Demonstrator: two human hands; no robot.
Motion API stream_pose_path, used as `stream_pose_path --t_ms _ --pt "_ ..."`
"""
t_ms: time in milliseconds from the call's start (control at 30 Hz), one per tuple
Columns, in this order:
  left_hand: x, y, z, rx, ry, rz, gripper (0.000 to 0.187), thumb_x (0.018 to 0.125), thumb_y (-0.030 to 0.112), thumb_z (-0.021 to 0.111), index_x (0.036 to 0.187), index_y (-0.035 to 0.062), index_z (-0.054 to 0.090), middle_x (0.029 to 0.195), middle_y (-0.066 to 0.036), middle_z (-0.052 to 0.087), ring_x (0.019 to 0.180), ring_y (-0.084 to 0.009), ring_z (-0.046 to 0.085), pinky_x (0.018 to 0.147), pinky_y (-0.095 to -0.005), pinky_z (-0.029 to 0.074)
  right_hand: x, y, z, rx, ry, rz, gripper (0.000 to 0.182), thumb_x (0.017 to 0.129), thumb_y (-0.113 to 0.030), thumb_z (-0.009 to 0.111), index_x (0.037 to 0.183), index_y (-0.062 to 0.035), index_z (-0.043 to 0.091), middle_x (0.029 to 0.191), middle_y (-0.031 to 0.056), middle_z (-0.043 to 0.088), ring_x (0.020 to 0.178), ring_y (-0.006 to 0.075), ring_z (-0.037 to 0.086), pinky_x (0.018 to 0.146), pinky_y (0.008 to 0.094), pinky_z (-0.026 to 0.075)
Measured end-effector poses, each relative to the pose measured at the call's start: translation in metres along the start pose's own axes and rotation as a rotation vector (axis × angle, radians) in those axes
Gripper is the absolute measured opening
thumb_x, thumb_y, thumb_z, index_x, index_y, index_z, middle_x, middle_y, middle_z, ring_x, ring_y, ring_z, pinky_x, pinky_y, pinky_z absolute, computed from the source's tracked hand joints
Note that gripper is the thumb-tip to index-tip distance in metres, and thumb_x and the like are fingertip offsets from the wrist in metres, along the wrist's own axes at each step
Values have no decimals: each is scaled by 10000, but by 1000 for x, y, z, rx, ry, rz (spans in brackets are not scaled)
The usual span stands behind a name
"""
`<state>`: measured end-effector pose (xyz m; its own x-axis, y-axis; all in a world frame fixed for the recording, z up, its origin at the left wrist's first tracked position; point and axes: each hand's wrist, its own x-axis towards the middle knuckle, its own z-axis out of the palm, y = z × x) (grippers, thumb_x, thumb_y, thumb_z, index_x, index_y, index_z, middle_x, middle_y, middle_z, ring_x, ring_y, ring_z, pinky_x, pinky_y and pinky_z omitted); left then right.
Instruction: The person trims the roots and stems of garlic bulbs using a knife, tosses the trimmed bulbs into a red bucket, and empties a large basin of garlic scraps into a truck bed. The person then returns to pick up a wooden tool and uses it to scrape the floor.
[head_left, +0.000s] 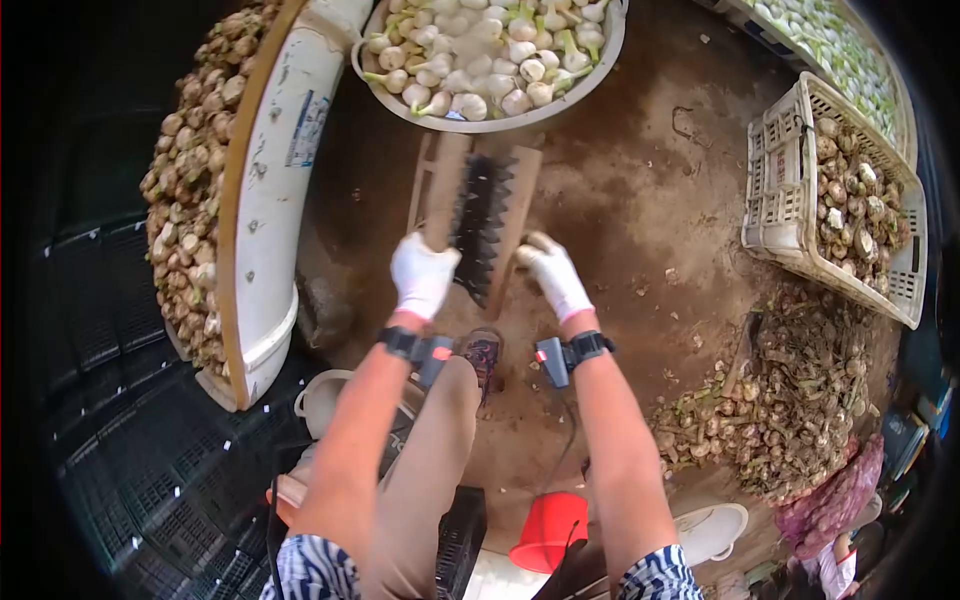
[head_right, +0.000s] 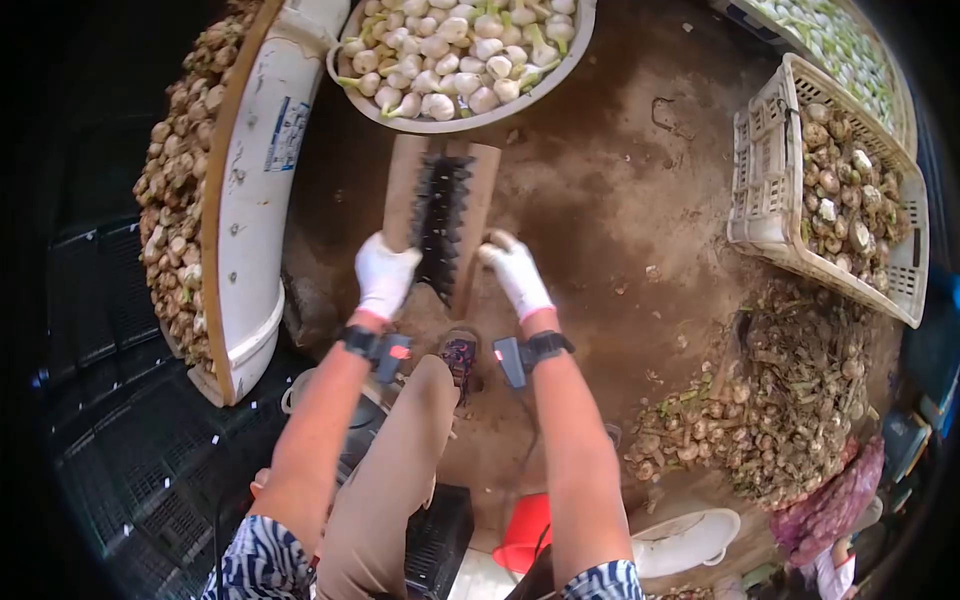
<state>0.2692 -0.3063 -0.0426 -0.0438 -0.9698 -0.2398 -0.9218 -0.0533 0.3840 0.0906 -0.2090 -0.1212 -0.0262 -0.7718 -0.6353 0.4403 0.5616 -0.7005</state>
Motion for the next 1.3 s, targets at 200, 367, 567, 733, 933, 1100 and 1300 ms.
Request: stream_pose_path --t_ms 200,367,567,733,933,1100,1300 --pt "55 -64 -46 -407 -134 -226 278 704 86 728 948 -31 670 824 -95 708 712 -149 636 688 -314 523 120 -7 -50 -1058 540 -555 508 850 -267 670 1331 -163 549 1417 205 463 1224 401 504 1029 474 432" --pt "74 -81 -50 -360 -147 -252 266 722 96 723 965 5 665 784 -46 672 630 -136 589 575 -294 487 229 -39 -37 -1558 438 -367 538 827 -318 660 1328 -156 552 1392 134 483 1248 352 463 1000 560 400" --pt "92 -123 -54 -435 -221 -164 217 757 67 669 971 32 658 810 -5 659 659 -102 576 607 -283 482 106 56 -139 -1703 457 -686 541 859 -322 648 1352 -140 521 1416 123 467 1303 304 420 1023 583 332" --pt "39 -77 -48 -545 -334 -269 189 762 69 715 925 49 622 749 6 592 611 -111 549 542 -276 456 -179 173 -305 -1588 126 340 708 857 -337 658 1488 -194 370 1505 185 377 1353 391 393 1047 592 364" --pt "-61 20 -33 -480 -731 -359 366 755 132 764 1063 9 607 718 -13 587 551 -111 537 464 -289 468 -335 126 -288 -1413 623 535 577 850 -296 651 1358 -76 491 1257 197 566 1067 384 589 924 497 468" --pt "-119 17 40 -570 -943 -338 371 781 125 733 1098 -15 600 897 -78 641 778 -146 593 724 -310 502 -381 133 -236 -932 720 461 492 886 -309 604 1275 -9 572 1244 214 617 1175 363 571 1010 415 447" --pt "-124 15 36 295 -696 241 436 828 203 661 1169 -56 581 1026 -194 677 948 -253 651 846 -342 508 -431 148 -191 -660 721 382 524 889 -350 595 1290 -15 564 1259 214 611 1191 357 563 1042 422 423"
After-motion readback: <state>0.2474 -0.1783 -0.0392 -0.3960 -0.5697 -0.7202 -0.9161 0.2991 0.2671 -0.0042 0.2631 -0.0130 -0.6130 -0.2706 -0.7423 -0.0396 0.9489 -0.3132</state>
